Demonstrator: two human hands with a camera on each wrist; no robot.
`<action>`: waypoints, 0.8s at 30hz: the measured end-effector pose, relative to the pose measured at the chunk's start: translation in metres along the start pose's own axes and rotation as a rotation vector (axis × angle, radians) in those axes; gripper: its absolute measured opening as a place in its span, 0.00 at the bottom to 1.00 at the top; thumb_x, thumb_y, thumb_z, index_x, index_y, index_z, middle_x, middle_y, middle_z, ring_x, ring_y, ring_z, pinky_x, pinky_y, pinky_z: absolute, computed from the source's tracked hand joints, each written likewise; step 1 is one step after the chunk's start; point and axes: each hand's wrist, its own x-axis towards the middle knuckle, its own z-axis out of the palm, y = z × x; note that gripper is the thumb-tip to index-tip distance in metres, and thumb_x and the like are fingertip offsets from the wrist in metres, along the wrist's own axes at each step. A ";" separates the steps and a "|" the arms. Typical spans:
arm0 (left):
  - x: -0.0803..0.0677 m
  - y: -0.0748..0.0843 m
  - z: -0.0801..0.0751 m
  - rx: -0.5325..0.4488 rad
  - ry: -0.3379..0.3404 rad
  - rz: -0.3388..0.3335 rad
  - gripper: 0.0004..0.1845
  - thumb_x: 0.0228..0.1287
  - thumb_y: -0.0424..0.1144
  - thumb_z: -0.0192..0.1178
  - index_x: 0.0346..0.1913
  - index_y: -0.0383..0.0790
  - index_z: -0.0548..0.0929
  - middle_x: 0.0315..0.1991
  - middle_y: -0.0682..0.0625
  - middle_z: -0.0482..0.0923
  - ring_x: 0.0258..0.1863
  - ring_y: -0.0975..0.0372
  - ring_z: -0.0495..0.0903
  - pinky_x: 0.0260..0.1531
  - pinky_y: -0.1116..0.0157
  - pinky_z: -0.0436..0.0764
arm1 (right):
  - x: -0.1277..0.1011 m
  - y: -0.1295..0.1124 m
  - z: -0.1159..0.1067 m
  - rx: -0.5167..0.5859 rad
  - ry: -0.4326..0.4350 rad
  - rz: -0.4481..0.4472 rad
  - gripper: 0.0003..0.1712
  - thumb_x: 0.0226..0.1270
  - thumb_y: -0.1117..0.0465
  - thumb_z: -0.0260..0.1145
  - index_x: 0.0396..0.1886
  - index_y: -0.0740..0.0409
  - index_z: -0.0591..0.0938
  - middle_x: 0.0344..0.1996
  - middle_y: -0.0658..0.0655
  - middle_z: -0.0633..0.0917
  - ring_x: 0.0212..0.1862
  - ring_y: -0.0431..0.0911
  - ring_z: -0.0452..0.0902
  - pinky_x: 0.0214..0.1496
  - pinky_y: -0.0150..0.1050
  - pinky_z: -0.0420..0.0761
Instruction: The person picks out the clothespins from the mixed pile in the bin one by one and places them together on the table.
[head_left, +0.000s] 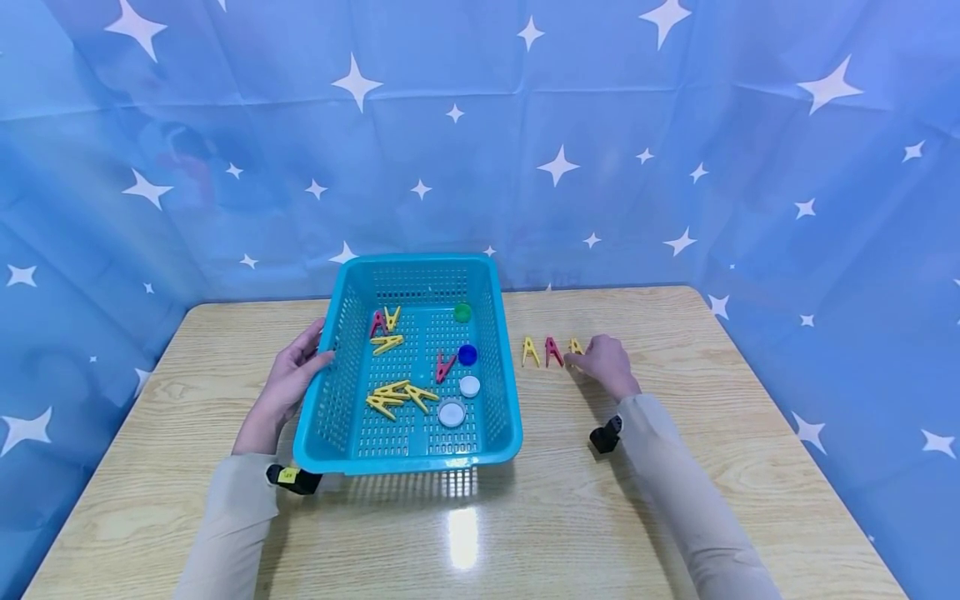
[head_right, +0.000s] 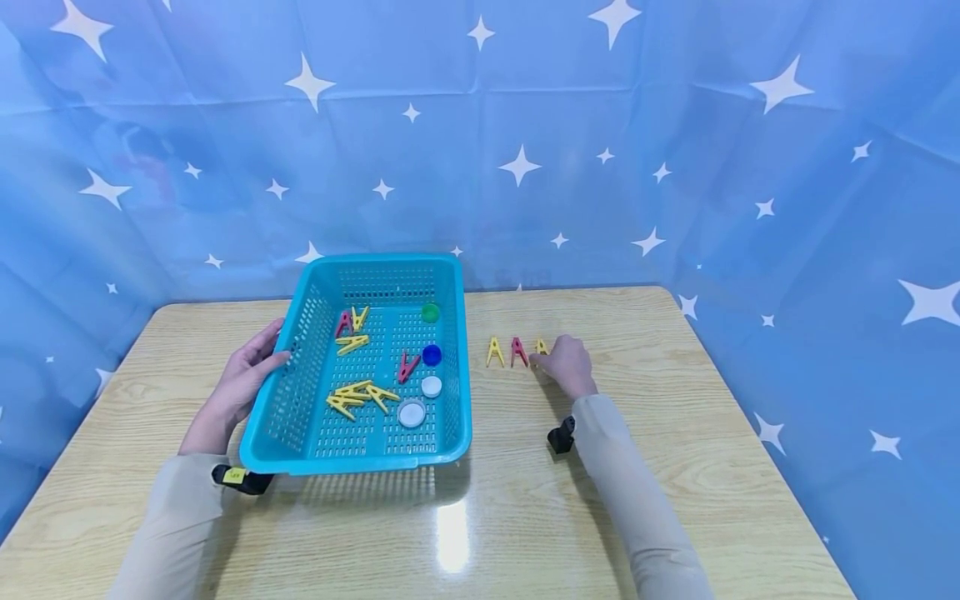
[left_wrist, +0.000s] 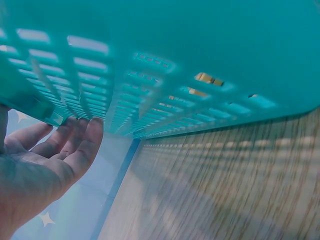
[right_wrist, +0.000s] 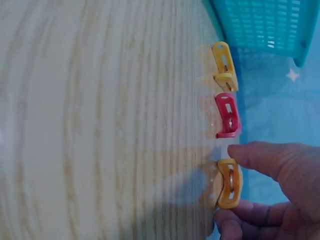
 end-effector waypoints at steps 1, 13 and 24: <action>0.000 0.000 0.000 0.001 0.000 0.000 0.35 0.71 0.43 0.50 0.75 0.42 0.48 0.69 0.36 0.55 0.63 0.43 0.63 0.44 0.68 0.79 | 0.000 0.000 0.000 0.004 0.001 -0.002 0.29 0.57 0.50 0.68 0.07 0.52 0.62 0.06 0.46 0.58 0.11 0.38 0.50 0.14 0.31 0.55; 0.000 0.000 0.000 0.000 0.000 -0.004 0.35 0.71 0.43 0.51 0.75 0.43 0.48 0.70 0.37 0.54 0.63 0.43 0.62 0.46 0.63 0.79 | -0.008 -0.001 -0.017 0.108 0.038 -0.073 0.23 0.68 0.54 0.59 0.14 0.58 0.69 0.08 0.48 0.63 0.12 0.39 0.55 0.17 0.33 0.61; 0.000 0.001 0.000 -0.002 -0.002 -0.002 0.35 0.72 0.42 0.50 0.75 0.42 0.47 0.70 0.36 0.54 0.63 0.43 0.62 0.49 0.57 0.77 | -0.010 -0.034 -0.031 0.131 0.104 -0.182 0.16 0.68 0.56 0.60 0.37 0.69 0.79 0.32 0.63 0.80 0.28 0.48 0.73 0.32 0.41 0.74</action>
